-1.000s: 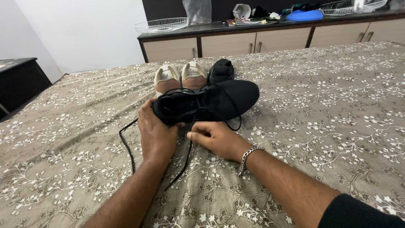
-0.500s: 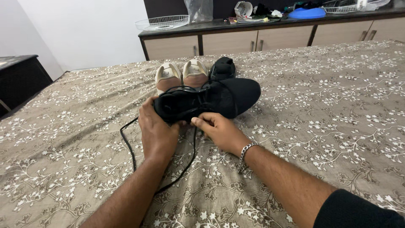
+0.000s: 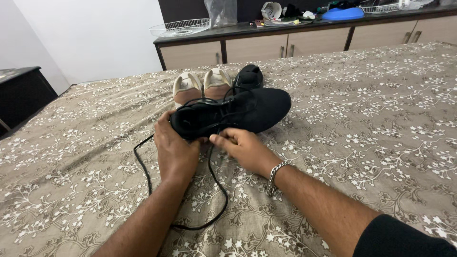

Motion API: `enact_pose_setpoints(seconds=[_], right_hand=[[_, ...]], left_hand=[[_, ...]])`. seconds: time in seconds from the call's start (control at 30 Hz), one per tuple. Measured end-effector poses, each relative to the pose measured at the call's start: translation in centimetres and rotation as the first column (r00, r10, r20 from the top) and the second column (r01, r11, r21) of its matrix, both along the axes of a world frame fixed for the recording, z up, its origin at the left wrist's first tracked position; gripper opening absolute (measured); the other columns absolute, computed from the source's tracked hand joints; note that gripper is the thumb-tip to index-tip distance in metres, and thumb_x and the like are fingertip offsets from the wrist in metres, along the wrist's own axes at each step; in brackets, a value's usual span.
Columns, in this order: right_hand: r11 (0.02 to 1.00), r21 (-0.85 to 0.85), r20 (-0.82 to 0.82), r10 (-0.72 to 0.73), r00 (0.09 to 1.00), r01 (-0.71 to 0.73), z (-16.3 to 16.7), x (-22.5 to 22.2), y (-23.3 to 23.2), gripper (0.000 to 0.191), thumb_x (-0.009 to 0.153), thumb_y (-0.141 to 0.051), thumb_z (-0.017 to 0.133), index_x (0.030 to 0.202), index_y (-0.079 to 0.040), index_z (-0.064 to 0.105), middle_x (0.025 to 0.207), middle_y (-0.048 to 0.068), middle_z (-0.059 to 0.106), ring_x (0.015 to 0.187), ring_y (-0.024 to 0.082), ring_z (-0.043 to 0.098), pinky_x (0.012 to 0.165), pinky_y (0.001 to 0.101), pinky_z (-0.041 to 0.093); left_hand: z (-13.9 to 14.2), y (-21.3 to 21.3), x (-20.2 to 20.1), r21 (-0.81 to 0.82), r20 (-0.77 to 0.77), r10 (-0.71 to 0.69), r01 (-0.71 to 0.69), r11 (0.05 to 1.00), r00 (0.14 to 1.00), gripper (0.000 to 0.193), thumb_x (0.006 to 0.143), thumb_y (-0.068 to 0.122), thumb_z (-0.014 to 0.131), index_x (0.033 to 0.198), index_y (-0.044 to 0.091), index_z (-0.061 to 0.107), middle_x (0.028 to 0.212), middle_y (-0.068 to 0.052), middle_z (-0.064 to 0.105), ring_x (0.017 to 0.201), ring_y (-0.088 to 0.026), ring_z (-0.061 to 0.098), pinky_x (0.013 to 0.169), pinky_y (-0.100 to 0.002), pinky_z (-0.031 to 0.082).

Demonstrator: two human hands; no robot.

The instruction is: The person sits at a bed and removes the black laces from a black sneaker, pulling the lace fully out of the eyelets. They then thread the lace back through the shoe's eyelets, re-lacing the sneaker, with other pairs of shoes resting on the bed nearby.

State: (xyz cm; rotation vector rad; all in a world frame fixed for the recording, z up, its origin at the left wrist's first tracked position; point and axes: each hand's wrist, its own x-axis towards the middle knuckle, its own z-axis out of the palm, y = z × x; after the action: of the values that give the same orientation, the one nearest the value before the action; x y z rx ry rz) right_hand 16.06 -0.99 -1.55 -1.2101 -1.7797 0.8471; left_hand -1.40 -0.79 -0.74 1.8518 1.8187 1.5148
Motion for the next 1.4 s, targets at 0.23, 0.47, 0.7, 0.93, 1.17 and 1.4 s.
enact_pose_setpoints(seconds=[0.23, 0.47, 0.7, 0.93, 1.17, 1.4], right_hand=[[0.989, 0.069, -0.097, 0.135, 0.986, -0.129, -1.2, 0.8, 1.0, 0.034, 0.097, -0.037, 0.065, 0.089, -0.004, 0.069, 0.068, -0.007, 0.054, 0.063, 0.004, 0.048, 0.057, 0.0276, 0.043], [0.975, -0.014, 0.339, 0.213, 0.916, -0.222, 0.5, 0.2, -1.7, 0.046, 0.094, -0.046, 0.067, 0.082, -0.001, 0.071, 0.064, -0.001, 0.057, 0.060, 0.009, 0.052, 0.057, 0.0310, 0.044], [0.994, 0.014, 0.044, -0.109, 0.993, 0.109, 0.5, 0.1, -0.4, 0.041, 0.093, -0.049, 0.066, 0.097, -0.010, 0.076, 0.064, -0.005, 0.061, 0.061, 0.005, 0.057, 0.059, 0.0270, 0.048], [0.998, 0.030, 0.049, 0.049, 0.998, -0.050, -0.3, 0.7, -0.2, 0.036, 0.094, -0.040, 0.069, 0.093, -0.006, 0.080, 0.065, -0.005, 0.060, 0.061, 0.005, 0.051, 0.057, 0.0274, 0.044], [0.970, -0.064, 0.142, 0.241, 0.960, -0.234, 0.1, 0.6, -0.9, 0.037, 0.091, -0.042, 0.072, 0.090, -0.006, 0.080, 0.066, -0.007, 0.062, 0.061, 0.004, 0.052, 0.057, 0.0263, 0.044], [0.998, 0.003, -0.064, -0.070, 0.995, 0.070, -0.5, 0.4, 0.8, 0.034, 0.093, -0.040, 0.069, 0.096, -0.007, 0.078, 0.065, -0.006, 0.057, 0.059, 0.005, 0.048, 0.055, 0.0269, 0.040]], left_hand=[[-0.4, 0.0, -0.1, 0.096, -0.007, -0.019, 0.020, 0.995, 1.000, 0.089, 0.067, 0.011, 0.091, 0.138, 0.011, 0.039, 0.133, -0.016, 0.049, 0.128, -0.038, 0.047, 0.104, -0.048, 0.043], [-0.3, 0.0, -0.1, 0.086, -0.015, -0.004, 0.006, 0.996, 1.000, 0.090, 0.067, 0.014, 0.093, 0.138, 0.012, 0.038, 0.133, -0.016, 0.048, 0.129, -0.039, 0.047, 0.104, -0.049, 0.043], [0.3, -0.2, 0.2, -0.075, -0.003, 0.003, -0.003, 0.997, 1.000, 0.089, 0.073, 0.011, 0.088, 0.142, 0.017, 0.031, 0.135, -0.013, 0.045, 0.131, -0.032, 0.047, 0.106, -0.045, 0.046], [0.2, -0.3, 0.2, 0.006, -0.017, -0.006, 0.006, 1.000, 1.000, 0.091, 0.070, 0.012, 0.091, 0.140, 0.015, 0.033, 0.135, -0.014, 0.045, 0.131, -0.035, 0.045, 0.105, -0.047, 0.044], [0.0, -0.2, 0.0, 0.008, -0.003, -0.009, 0.009, 1.000, 1.000, 0.090, 0.069, 0.013, 0.091, 0.139, 0.016, 0.035, 0.135, -0.014, 0.046, 0.131, -0.035, 0.047, 0.104, -0.047, 0.044], [-0.1, -0.3, 0.0, 0.035, -0.002, -0.013, 0.013, 0.999, 1.000, 0.088, 0.070, 0.011, 0.090, 0.139, 0.015, 0.036, 0.135, -0.015, 0.047, 0.129, -0.036, 0.048, 0.102, -0.048, 0.045]])
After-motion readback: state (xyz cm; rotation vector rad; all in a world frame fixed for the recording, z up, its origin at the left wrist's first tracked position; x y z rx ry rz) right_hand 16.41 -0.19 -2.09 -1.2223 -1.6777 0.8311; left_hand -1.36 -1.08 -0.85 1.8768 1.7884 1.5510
